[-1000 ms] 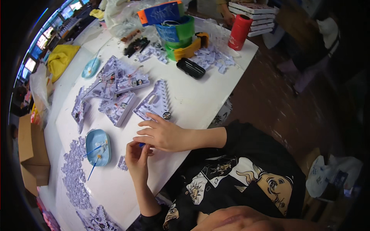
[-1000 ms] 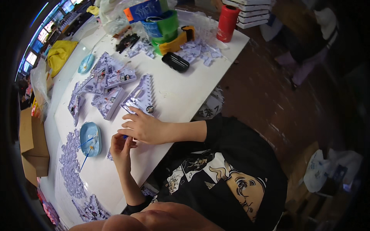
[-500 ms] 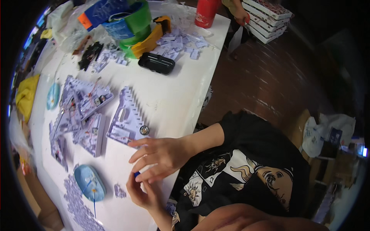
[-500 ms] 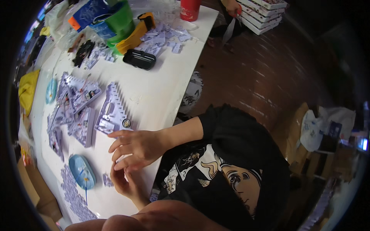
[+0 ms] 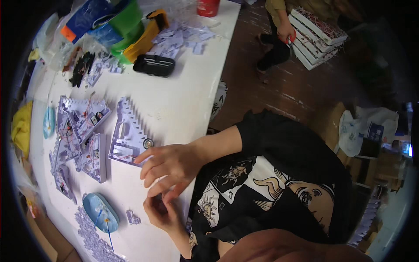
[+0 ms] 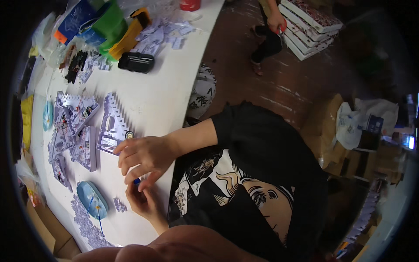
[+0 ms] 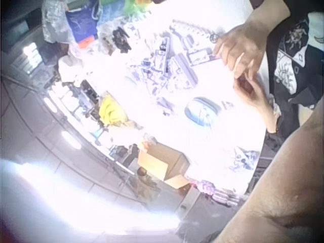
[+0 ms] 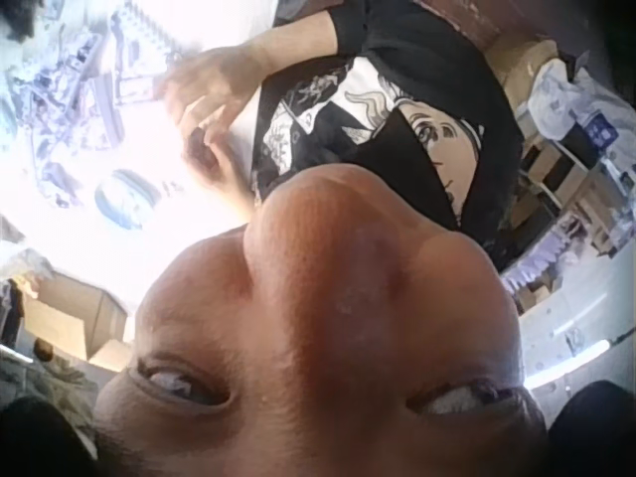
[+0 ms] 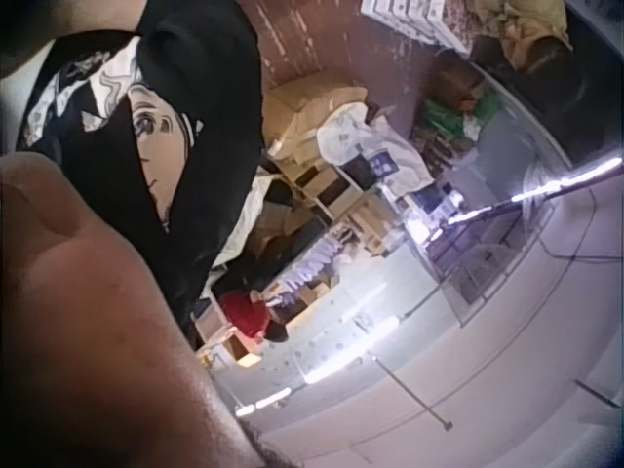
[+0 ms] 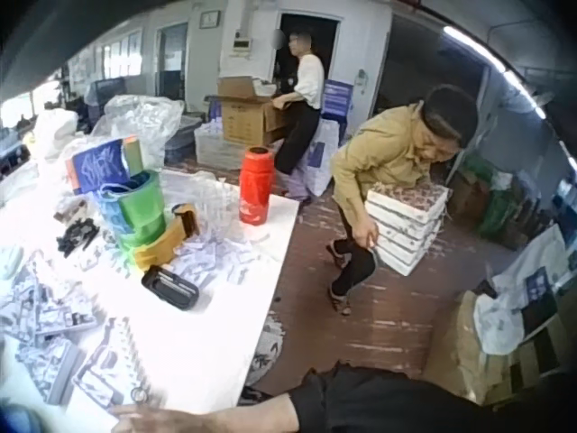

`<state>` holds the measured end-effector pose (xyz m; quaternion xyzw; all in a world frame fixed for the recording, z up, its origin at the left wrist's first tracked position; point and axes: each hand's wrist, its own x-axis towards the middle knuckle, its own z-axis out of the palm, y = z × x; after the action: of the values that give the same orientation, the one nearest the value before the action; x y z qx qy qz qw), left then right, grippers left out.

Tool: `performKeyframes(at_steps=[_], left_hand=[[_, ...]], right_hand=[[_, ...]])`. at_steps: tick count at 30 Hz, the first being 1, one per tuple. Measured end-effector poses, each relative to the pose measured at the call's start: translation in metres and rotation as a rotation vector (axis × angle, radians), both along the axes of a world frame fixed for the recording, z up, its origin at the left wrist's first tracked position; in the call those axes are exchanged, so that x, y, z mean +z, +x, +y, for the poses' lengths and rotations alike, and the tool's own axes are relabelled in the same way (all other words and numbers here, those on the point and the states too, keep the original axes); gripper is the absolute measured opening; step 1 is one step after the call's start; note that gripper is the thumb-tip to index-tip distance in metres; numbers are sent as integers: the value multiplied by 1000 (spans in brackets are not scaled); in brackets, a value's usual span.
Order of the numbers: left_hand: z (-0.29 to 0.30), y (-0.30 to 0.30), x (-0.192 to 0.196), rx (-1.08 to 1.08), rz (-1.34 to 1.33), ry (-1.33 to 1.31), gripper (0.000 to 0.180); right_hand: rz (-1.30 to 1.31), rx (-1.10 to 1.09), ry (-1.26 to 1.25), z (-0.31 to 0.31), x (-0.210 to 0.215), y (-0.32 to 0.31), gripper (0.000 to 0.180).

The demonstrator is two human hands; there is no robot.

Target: The person assembles plastic toy components with internal wiring by hand, applying adhesive with a brush.

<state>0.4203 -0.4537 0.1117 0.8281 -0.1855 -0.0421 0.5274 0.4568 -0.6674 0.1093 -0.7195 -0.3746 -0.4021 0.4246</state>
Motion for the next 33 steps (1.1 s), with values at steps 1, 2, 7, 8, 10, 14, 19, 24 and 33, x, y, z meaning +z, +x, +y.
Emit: performKeyframes(at_steps=[1, 2, 7, 8, 10, 14, 19, 24, 33], left_hand=[[3, 1, -2, -23, -134, 38, 34], [-2, -1, -3, 16, -128, -13, 33], [1, -5, -2, 69, -109, 56, 29], [-1, -2, -4, 81, -113, 34, 29], [-1, -2, -8, 81, -125, 20, 29], [-13, -15, 7, 53, -153, 30, 31], [-17, -12, 4, 80, -104, -5, 32], [-19, -6, 1, 110, -153, -78, 33], [9, 32, -17, 69, 57, -161, 31]], right_hand=[[-40, -34, 10, 3, 1, -1, 31], [-76, -54, 41, 3, 0, 4, 31], [-150, -193, 137, -3, 6, -7, 31], [-139, -192, 148, -3, 3, -19, 32], [-142, -171, 174, -1, -3, -47, 33], [-143, -47, 205, 3, -15, -90, 35], [-98, 76, 233, 10, -25, -110, 36], [-3, 101, 284, 0, -26, -103, 34], [357, -62, 318, 14, -46, -79, 35]])
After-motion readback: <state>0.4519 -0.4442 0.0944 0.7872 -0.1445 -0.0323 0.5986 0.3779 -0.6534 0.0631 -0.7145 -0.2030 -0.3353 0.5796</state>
